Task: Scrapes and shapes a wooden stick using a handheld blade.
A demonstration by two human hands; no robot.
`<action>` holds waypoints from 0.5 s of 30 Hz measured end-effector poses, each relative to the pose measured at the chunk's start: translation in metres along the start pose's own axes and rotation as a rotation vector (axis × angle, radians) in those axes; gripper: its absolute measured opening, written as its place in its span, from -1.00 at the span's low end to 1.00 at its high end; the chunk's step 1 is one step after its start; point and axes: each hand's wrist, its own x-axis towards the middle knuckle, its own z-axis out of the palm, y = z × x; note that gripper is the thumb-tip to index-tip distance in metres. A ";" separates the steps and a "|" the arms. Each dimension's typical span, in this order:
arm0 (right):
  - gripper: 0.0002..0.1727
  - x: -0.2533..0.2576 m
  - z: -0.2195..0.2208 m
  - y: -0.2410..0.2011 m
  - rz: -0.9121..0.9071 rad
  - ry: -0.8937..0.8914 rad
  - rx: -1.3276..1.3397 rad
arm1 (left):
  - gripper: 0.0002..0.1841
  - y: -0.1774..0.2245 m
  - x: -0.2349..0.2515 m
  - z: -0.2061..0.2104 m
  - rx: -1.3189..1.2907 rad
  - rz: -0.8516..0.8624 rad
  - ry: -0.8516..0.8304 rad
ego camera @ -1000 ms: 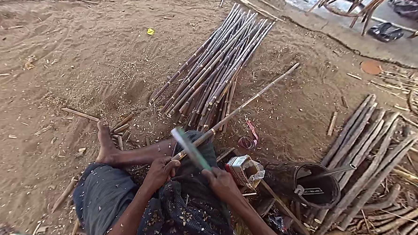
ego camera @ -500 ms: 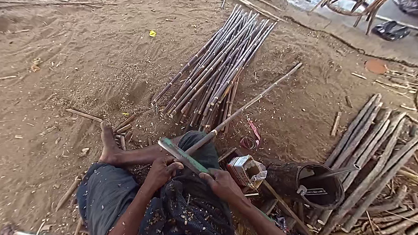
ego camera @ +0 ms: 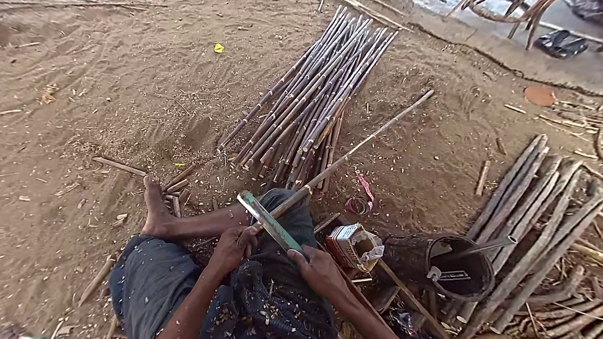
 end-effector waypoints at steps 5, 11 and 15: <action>-0.29 0.010 -0.009 0.008 0.062 -0.056 0.083 | -0.38 -0.002 0.003 0.000 0.020 -0.009 -0.014; -0.28 0.019 -0.010 0.014 0.111 -0.056 0.171 | -0.40 -0.001 0.002 0.001 -0.003 -0.011 -0.019; -0.28 -0.003 -0.004 -0.011 -0.018 -0.101 -0.005 | -0.49 0.001 0.002 -0.004 0.020 -0.003 -0.018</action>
